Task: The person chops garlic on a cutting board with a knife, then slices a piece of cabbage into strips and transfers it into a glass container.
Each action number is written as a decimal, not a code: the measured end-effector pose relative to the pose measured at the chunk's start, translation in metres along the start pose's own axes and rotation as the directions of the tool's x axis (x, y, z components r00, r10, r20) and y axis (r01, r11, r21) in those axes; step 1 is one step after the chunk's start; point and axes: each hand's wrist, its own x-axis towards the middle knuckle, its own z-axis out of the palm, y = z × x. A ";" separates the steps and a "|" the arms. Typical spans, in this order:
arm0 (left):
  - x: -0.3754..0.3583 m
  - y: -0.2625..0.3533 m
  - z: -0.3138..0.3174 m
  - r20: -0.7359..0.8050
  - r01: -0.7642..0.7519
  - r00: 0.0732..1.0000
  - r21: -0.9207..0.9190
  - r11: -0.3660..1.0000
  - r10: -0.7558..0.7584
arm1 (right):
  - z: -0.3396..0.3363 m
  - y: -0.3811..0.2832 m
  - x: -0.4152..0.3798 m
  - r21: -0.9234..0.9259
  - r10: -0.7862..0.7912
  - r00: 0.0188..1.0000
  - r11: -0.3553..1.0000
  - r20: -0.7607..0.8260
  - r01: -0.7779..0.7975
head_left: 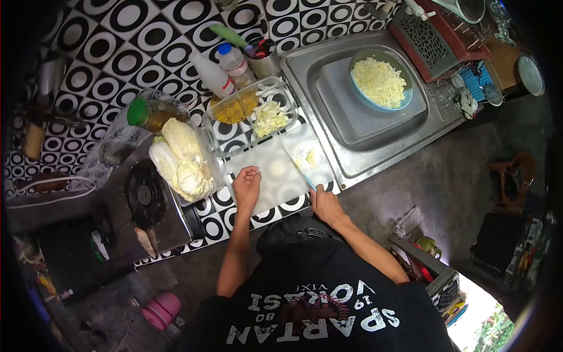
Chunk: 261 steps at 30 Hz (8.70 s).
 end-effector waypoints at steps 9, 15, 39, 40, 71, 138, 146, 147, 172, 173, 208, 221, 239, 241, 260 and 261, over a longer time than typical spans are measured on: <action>0.101 0.048 0.044 0.095 -0.315 0.941 0.591 0.742 0.324 | -0.029 0.017 -0.008 0.050 -0.009 1.000 0.999 0.019 0.008; 0.121 0.047 0.047 0.192 -0.258 0.966 0.733 0.630 0.173 | -0.061 0.014 -0.013 0.176 0.012 0.998 0.984 0.063 -0.023; -0.012 -0.022 0.025 0.058 -0.048 0.998 0.503 0.863 0.022 | -0.032 -0.004 -0.016 0.131 -0.013 0.992 0.991 0.123 -0.003; -0.014 -0.020 0.027 0.062 -0.049 0.998 0.487 0.872 0.021 | -0.025 -0.003 -0.016 0.130 -0.024 0.992 0.991 0.125 0.008; 0.001 -0.031 0.033 0.124 -0.156 0.986 0.447 0.881 0.112 | 0.014 -0.047 0.013 -0.038 0.010 0.995 0.999 0.101 -0.006; -0.006 -0.029 0.028 0.118 -0.113 0.990 0.364 0.924 0.074 | 0.047 -0.045 0.009 -0.068 -0.011 0.999 0.998 0.030 0.013; -0.006 -0.021 0.028 0.083 -0.028 0.997 0.407 0.913 -0.007 | 0.036 -0.057 0.023 -0.080 -0.016 0.998 0.997 0.055 0.020; -0.004 -0.025 0.028 0.067 -0.070 0.997 0.403 0.913 0.047 | 0.032 -0.060 0.022 -0.060 -0.023 0.998 0.998 0.062 0.027; -0.013 -0.037 0.027 0.079 -0.192 0.981 0.381 0.905 0.175 | 0.034 -0.060 0.021 -0.125 -0.018 0.996 0.992 0.088 0.029; -0.012 -0.038 0.028 0.082 -0.203 0.979 0.399 0.894 0.186 | 0.031 -0.060 0.019 -0.109 -0.012 0.996 0.994 0.092 0.022; -0.023 -0.030 0.029 0.054 -0.244 0.968 0.406 0.881 0.243 | 0.010 -0.063 0.012 -0.117 -0.012 0.992 0.993 0.122 0.026; -0.024 -0.051 0.029 0.029 -0.260 0.962 0.393 0.882 0.270 | 0.025 -0.060 -0.011 -0.077 0.003 0.991 0.997 0.132 0.007; -0.023 -0.053 0.037 -0.072 -0.185 0.971 0.378 0.907 0.228 | 0.029 -0.060 0.002 -0.079 -0.034 0.993 0.996 0.109 0.043; -0.023 -0.051 0.039 -0.097 -0.151 0.977 0.327 0.933 0.192 | 0.034 -0.057 -0.003 -0.081 -0.025 0.995 0.996 0.097 0.033; -0.026 -0.034 0.037 -0.081 -0.123 0.983 0.379 0.917 0.165 | 0.027 -0.037 0.002 0.070 -0.094 0.995 0.993 0.040 0.091; -0.025 -0.033 0.038 -0.082 -0.107 0.985 0.417 0.903 0.155 | 0.023 -0.035 -0.001 0.073 -0.098 0.994 0.993 0.042 0.095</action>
